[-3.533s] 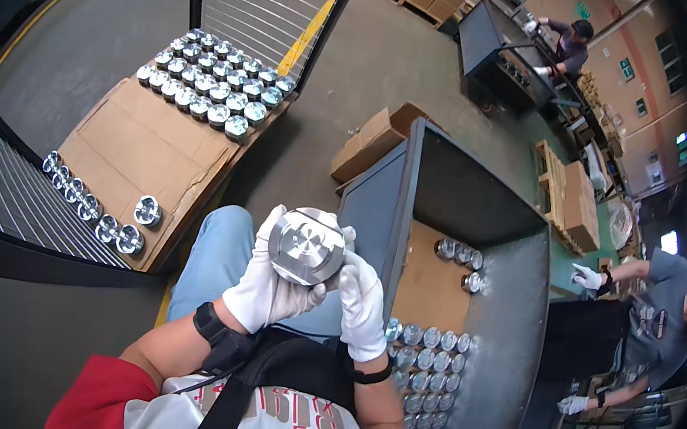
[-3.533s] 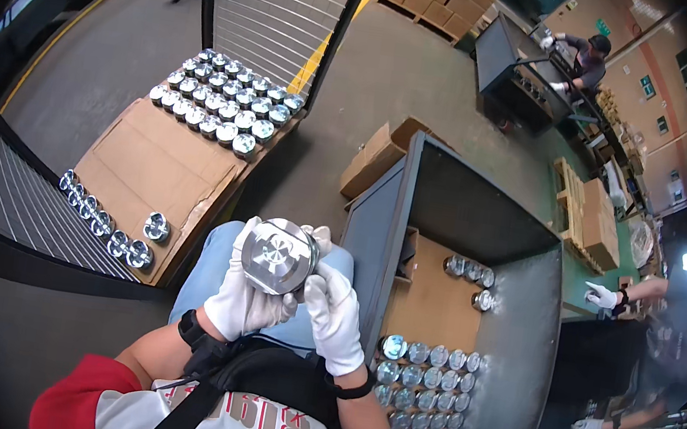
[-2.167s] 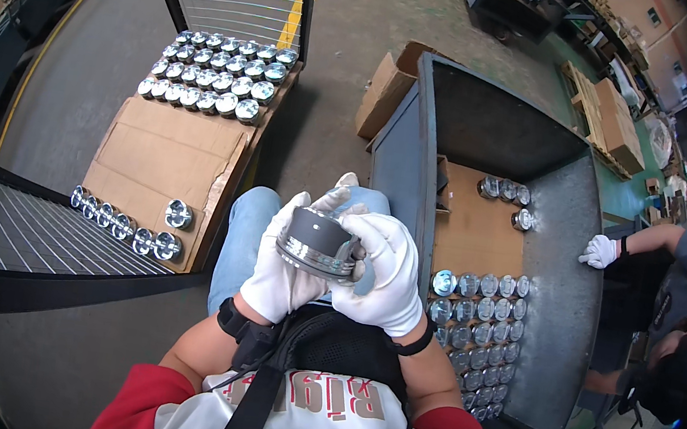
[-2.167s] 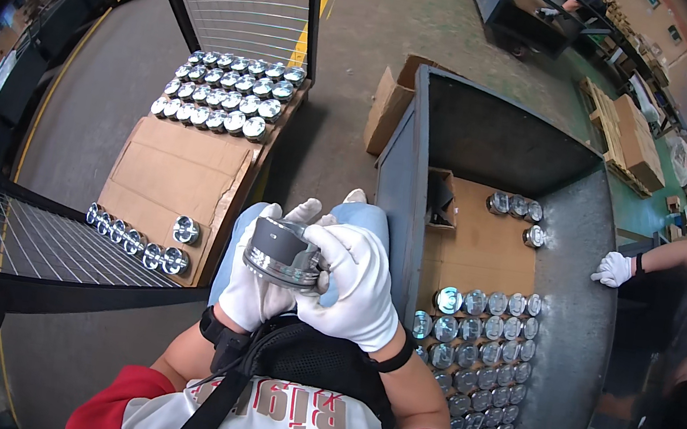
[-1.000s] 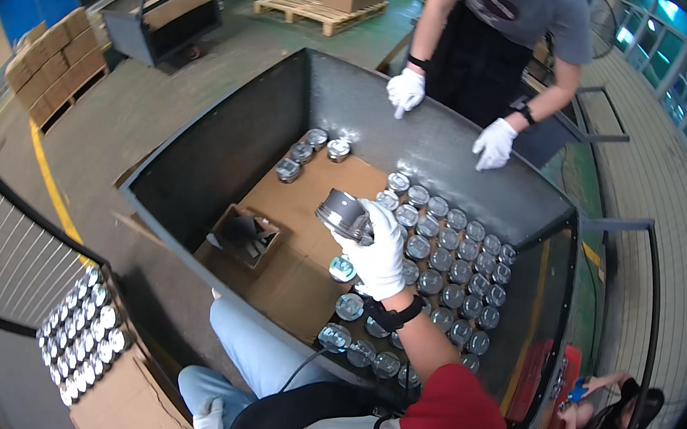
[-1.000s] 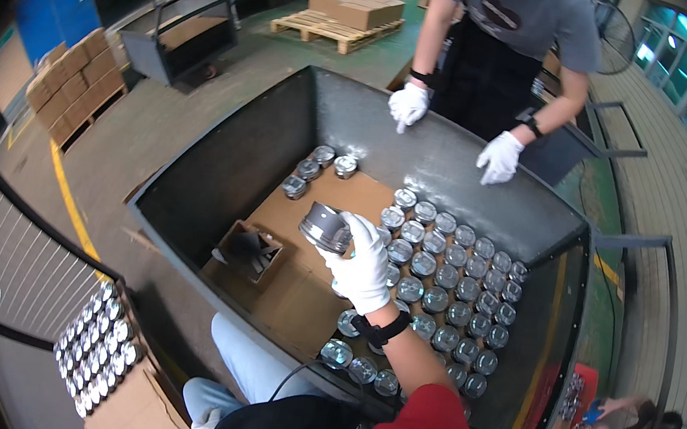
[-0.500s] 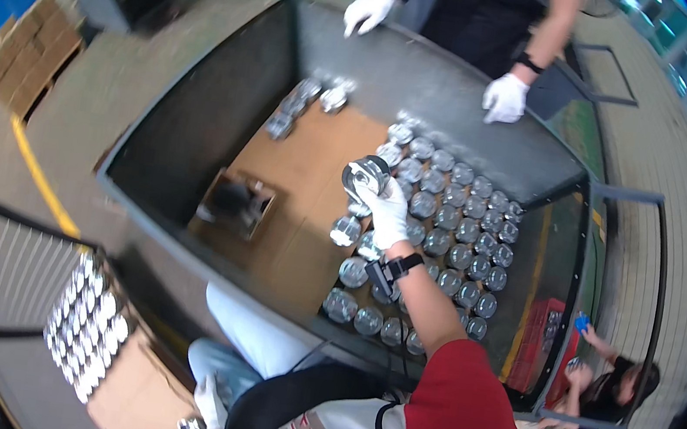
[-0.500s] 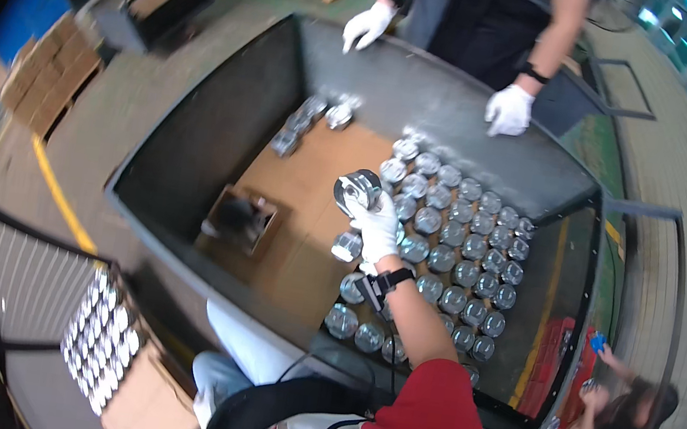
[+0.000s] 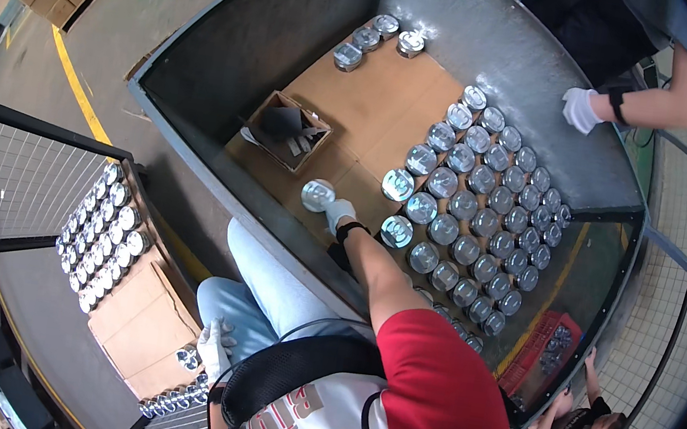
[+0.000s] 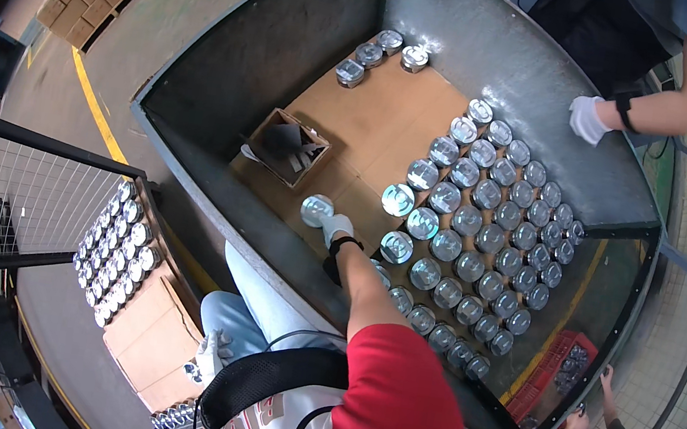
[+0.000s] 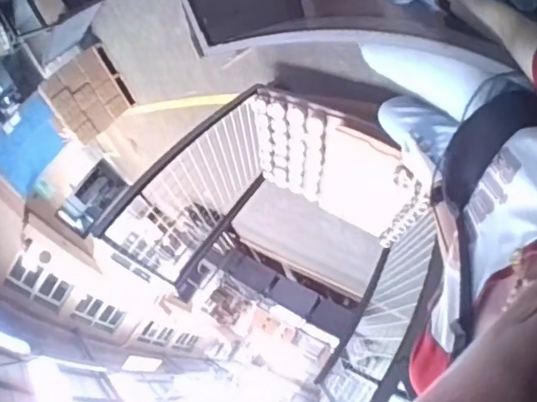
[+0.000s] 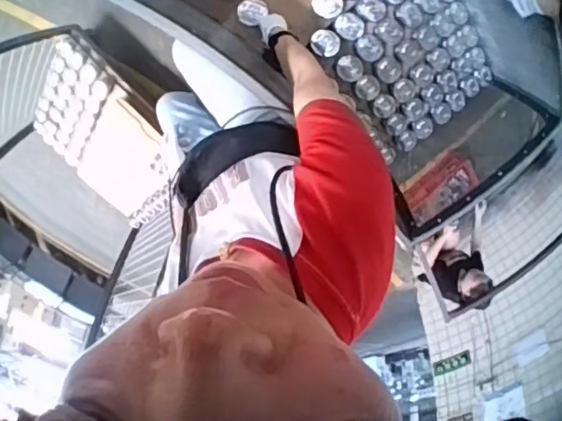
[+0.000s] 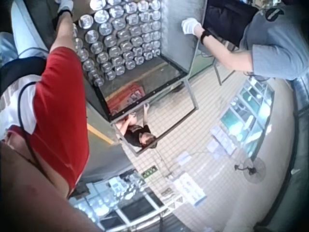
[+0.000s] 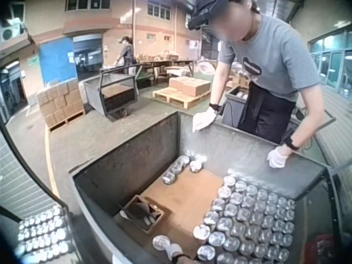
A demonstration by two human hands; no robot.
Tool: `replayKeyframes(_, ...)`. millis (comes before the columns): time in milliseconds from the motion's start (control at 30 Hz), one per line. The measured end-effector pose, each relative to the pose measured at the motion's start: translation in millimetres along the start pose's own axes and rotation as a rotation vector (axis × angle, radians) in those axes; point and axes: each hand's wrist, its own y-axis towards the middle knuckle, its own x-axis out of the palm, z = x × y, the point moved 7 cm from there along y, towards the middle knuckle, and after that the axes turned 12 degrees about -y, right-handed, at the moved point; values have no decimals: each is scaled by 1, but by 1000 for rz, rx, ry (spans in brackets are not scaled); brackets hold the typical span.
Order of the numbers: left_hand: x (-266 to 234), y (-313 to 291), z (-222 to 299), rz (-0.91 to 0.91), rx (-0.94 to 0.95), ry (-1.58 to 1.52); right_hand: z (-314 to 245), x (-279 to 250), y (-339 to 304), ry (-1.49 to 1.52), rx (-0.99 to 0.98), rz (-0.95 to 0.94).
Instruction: Inspecting metal pistons for defects and placing them into organized trays or cartons.
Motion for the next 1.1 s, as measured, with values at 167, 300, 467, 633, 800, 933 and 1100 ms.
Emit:
replayKeyframes(167, 2, -1, 3, 19, -21, 9, -16, -52, -14, -561, -251, 150)
replayKeyframes(300, 7, 2, 5, -1, -20, 8, -35, -149, -45, -611, -306, 598)
replayKeyframes(467, 14, 2, 7, -12, -55, 25, -12, -233, -41, -506, -115, 692)
replayKeyframes(633, 15, 1, 7, 10, -43, -30, 10, -170, -95, -1036, -181, 300)
replayKeyframes(800, 19, -1, 11, -19, -39, -13, 87, -138, -124, -1195, -31, -17)
replayKeyframes(933, 12, 1, 7, 3, -21, -53, 107, -130, -111, -944, 45, 180)
replayKeyframes(1100, 9, -1, 6, -46, -16, -73, 103, -131, -109, -762, -49, 339)
